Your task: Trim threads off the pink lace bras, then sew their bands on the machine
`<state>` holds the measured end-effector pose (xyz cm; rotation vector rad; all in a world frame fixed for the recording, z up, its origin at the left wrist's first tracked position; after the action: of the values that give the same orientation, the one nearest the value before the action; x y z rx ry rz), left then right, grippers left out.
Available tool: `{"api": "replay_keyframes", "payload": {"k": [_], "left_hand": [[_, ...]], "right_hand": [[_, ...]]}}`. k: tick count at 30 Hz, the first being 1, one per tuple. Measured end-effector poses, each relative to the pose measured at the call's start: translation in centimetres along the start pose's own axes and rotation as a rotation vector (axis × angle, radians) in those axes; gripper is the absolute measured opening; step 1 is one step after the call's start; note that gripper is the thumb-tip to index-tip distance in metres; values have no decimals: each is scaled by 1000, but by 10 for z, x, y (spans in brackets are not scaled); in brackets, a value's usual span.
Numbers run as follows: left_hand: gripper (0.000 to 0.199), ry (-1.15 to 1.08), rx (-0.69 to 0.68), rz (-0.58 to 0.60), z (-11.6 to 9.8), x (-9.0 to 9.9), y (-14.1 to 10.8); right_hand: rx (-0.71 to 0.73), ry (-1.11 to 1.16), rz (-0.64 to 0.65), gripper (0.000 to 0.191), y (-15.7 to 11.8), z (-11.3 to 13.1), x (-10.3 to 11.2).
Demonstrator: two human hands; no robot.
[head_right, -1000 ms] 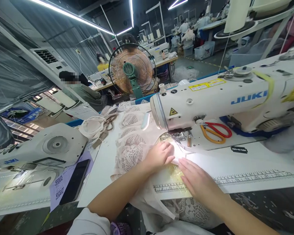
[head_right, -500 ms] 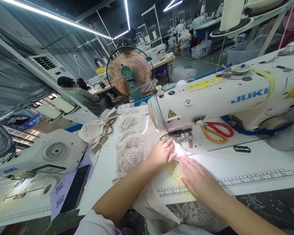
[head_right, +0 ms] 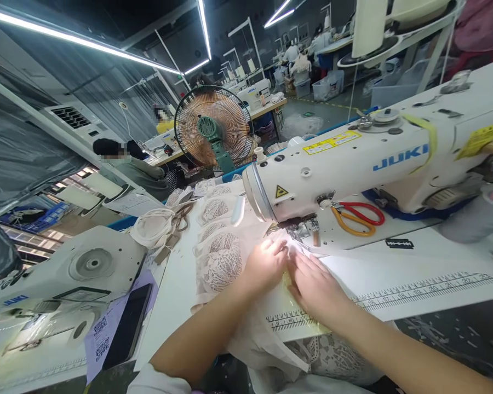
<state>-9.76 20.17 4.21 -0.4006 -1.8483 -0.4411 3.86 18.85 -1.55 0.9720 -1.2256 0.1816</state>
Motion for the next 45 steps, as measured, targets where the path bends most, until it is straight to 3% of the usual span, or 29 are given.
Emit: {"api": "replay_keyframes", "payload": {"k": [5, 13, 19, 35, 39, 42, 45], "left_hand": [[41, -92, 130, 52, -7, -7, -16], [31, -69, -35, 73, 3, 0, -15], [31, -64, 1, 93, 14, 4, -10], [28, -3, 57, 70, 42, 12, 10], [27, 69, 65, 67, 47, 10, 13], [29, 132, 76, 70, 48, 10, 14], [34, 199, 78, 72, 44, 16, 13]], "right_hand": [[-13, 21, -9, 39, 4, 7, 1], [57, 76, -17, 35, -19, -18, 12], [-26, 171, -2, 35, -24, -26, 14], [-47, 231, -5, 32, -19, -23, 17], [-3, 343, -8, 28, -15, -1, 32], [113, 444, 121, 20, -9, 33, 39], [240, 322, 289, 51, -3, 67, 33]]}}
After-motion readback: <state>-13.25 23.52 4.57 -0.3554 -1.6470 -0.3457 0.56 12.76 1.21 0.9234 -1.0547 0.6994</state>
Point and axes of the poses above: each hand's wrist, its own y-axis towards the middle knuckle, its own x-axis out of the back of the hand, z = x × y, the point moved 2 cm from there along y, towards the middle knuckle, and after that the axes turned 14 degrees about -y, right-handed, at the moved point
